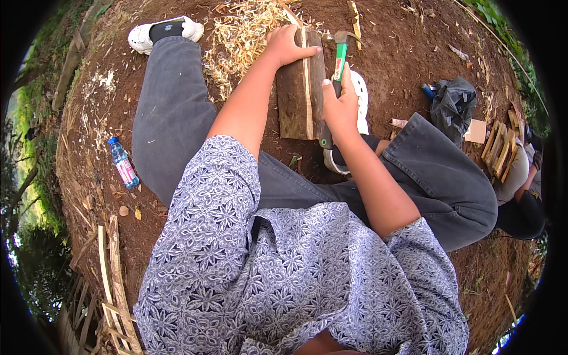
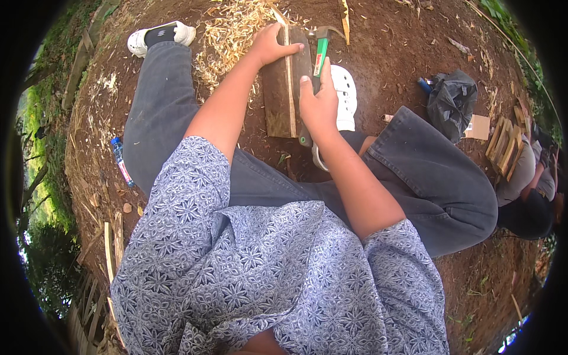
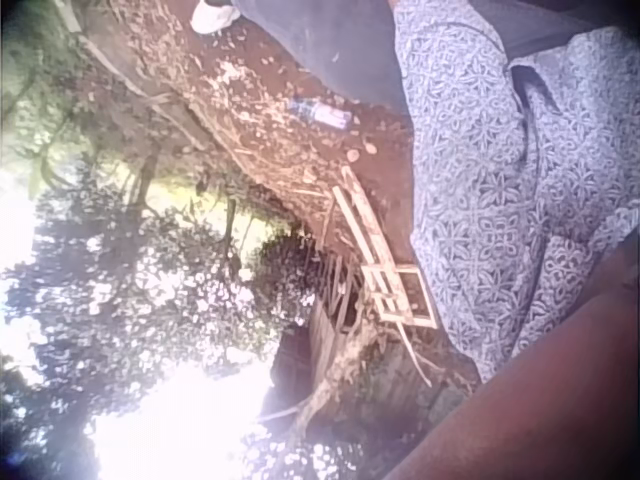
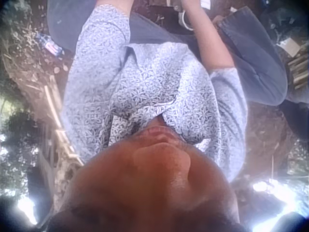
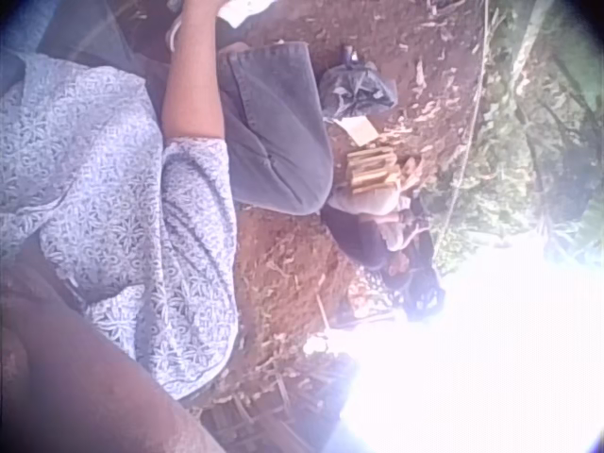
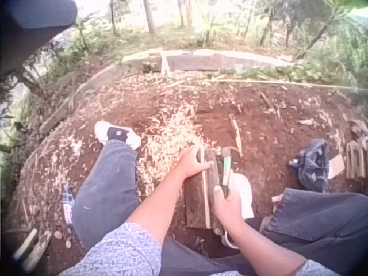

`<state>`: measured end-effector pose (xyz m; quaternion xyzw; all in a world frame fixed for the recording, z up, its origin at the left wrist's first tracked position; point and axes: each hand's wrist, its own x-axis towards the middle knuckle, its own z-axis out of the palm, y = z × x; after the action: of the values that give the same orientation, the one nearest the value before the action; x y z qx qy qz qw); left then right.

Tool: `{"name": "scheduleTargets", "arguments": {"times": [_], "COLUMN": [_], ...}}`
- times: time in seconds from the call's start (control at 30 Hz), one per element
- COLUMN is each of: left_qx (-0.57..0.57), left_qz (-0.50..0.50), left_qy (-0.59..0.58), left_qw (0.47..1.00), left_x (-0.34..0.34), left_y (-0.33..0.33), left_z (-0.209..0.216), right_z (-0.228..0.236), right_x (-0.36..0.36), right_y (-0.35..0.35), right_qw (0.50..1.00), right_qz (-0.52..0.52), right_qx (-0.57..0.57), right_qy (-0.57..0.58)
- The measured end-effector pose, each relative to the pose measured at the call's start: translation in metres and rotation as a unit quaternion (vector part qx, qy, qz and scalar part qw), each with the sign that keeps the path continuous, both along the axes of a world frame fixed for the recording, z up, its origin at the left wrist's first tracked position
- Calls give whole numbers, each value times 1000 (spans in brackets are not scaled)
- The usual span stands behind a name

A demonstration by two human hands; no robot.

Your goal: The person sits on the ground and uses a hammer to drive nails into a piece of wood. They repeatedly position the nail and strike it with the hammer to secure it into the wood.

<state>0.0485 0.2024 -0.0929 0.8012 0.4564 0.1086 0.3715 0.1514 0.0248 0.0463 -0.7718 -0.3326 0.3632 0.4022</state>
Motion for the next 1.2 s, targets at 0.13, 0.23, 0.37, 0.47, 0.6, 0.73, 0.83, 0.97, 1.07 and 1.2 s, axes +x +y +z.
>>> {"name": "scheduleTargets", "arguments": {"times": [0.13, 0.23, 0.37, 0.47, 0.6, 0.73, 0.83, 0.97, 1.07, 1.2], "left_qx": [10, 11, -5, -29, -18, 2, -4, 28, 39, -5], "left_qz": [27, 31, 29, 35, 35, 32, 23, 32, 33, 15], "left_qy": [-67, -84, -97, -117, -130, -96, -83, -67, -61, -38], "left_qw": [997, 996, 995, 992, 991, 995, 996, 997, 997, 999], "left_x": [0, 0, 0, -1, -2, -2, 0, -1, -1, -1], "left_y": [-4, -6, -5, -5, -3, -5, -6, -6, -7, -1], "left_z": [-1, 1, -2, -6, -10, -10, -6, -11, -13, -9], "right_z": [5, 3, -23, -13, -12, -15, -14, -15, -16, -17], "right_x": [-8, -5, -6, -8, -9, -8, -7, -8, -8, -7], "right_y": [-5, -6, -19, -21, -21, -23, -23, -24, -24, -25], "right_qw": [999, 994, 973, 994, 990, 992, 992, 993, 993, 993], "right_qz": [26, 50, 83, 52, 67, 56, 54, 59, 59, 59], "right_qx": [-39, -81, 12, -39, -77, -74, -81, -67, -70, -66], "right_qy": [-25, -59, -214, -93, -95, -82, -77, -74, -79, -81]}}
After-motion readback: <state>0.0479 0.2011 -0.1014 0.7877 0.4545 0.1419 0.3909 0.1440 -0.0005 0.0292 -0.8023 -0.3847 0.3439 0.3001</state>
